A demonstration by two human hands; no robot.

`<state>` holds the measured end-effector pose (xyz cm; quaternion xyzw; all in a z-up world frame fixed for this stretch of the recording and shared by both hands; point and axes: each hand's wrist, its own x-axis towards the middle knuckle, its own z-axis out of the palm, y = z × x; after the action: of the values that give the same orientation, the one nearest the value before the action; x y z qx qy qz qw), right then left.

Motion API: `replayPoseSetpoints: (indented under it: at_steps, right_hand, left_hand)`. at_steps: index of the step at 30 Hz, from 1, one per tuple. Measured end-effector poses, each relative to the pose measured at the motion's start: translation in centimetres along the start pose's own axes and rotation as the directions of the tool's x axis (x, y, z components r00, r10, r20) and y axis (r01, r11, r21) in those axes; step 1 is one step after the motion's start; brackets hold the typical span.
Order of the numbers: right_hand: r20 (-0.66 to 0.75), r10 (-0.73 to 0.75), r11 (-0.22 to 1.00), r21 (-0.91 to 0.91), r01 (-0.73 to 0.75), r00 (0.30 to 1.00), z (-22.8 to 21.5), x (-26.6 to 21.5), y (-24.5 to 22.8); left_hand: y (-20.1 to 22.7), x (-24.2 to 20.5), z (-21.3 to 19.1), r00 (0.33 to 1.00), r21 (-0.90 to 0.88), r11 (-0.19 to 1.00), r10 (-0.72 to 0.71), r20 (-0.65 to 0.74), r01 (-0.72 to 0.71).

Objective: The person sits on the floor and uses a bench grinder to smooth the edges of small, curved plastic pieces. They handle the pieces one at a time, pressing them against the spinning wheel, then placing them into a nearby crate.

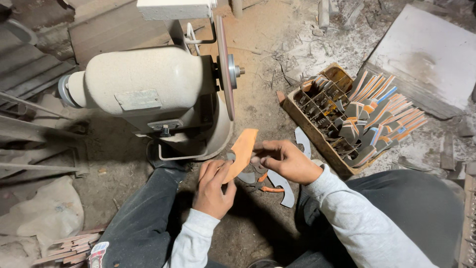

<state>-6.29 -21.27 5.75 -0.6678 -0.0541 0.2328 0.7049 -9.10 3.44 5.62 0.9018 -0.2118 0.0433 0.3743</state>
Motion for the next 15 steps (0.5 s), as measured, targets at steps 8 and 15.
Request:
replayPoseSetpoints:
  at_steps: [8, 15]
  right_hand:
    - [-0.228, -0.354, 0.861, -0.458, 0.221, 0.907, 1.2, 6.5, -1.7]
    - [-0.314, -0.277, 0.891, -0.438, 0.12, 0.908, -0.1, 9.3, -2.4]
  left_hand:
    - [-3.5, 5.5, 3.5, 0.915, -0.645, 0.649, -0.273, 0.298, 0.404]
    - [-4.7, 8.8, 4.1, 0.935, -0.717, 0.6, -0.219, 0.28, 0.355]
